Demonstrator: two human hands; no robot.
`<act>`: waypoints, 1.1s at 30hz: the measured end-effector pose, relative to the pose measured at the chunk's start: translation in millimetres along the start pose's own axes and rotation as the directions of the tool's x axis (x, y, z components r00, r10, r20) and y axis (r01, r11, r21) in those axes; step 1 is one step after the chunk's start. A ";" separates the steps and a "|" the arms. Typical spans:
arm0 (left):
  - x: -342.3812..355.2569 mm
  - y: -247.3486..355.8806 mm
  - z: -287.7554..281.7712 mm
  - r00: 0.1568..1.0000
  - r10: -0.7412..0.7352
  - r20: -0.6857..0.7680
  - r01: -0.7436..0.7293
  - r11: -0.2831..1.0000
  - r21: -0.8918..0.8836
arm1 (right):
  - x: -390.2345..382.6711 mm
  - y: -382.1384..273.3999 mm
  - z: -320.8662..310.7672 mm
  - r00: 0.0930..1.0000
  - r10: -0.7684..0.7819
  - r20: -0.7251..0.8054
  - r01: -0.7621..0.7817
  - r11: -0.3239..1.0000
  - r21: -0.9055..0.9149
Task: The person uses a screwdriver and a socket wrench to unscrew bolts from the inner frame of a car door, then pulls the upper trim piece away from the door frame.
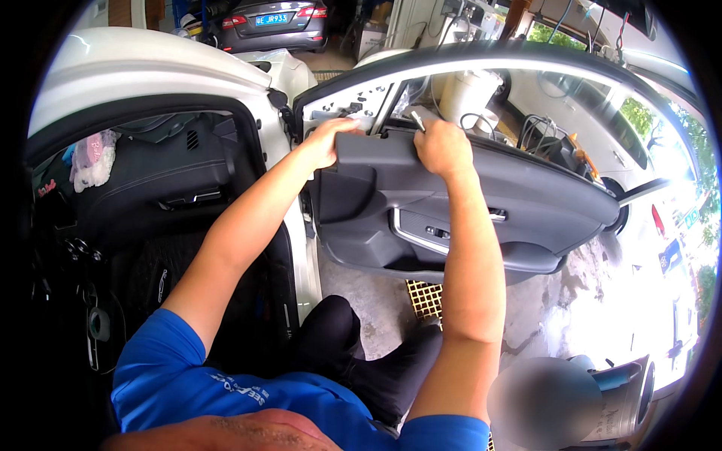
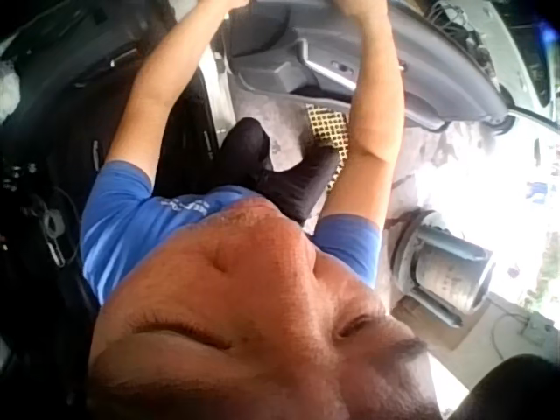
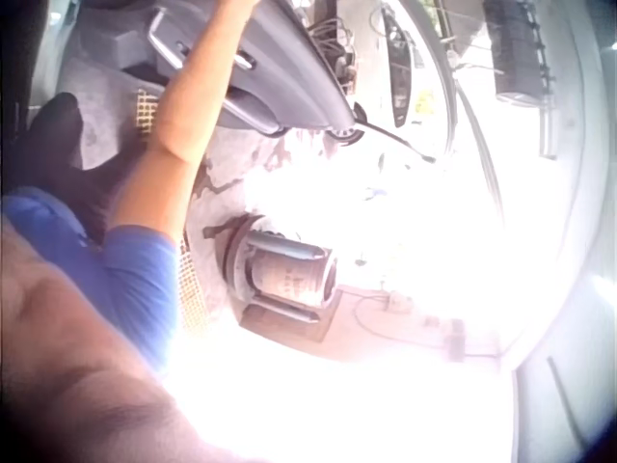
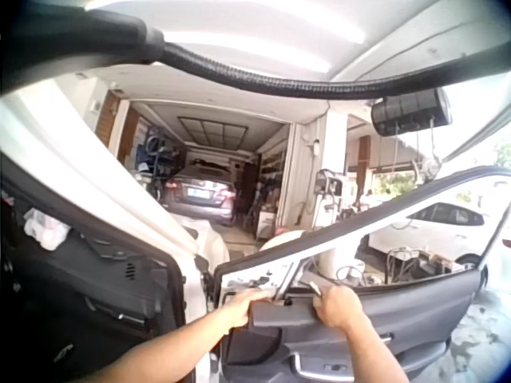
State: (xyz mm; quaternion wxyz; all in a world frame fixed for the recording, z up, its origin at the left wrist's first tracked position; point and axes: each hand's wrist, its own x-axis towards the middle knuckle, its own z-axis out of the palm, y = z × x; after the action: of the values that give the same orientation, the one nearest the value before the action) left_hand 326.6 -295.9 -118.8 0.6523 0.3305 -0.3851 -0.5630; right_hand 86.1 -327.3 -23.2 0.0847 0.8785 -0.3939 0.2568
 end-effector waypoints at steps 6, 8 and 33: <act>2.1 3.1 -6.1 0.994 -0.087 0.062 0.084 0.995 0.050 | 9.4 8.8 8.5 0.998 -0.055 0.018 0.055 0.998 0.035; -1.8 4.7 -14.3 0.985 -0.154 0.082 0.145 0.983 0.112 | 10.4 0.4 11.8 0.991 -0.127 0.031 0.126 0.992 0.030; 49.5 27.5 110.8 0.481 -0.434 -0.762 -0.458 0.617 -0.641 | 40.4 16.4 -35.4 0.874 -0.116 0.472 -0.027 0.958 0.285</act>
State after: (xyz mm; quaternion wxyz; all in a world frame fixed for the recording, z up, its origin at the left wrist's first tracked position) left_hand 246.3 -340.6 -34.8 0.8286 0.2430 0.2906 -0.4122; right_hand 83.0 -352.2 27.1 -0.1366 0.9266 -0.3411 0.0803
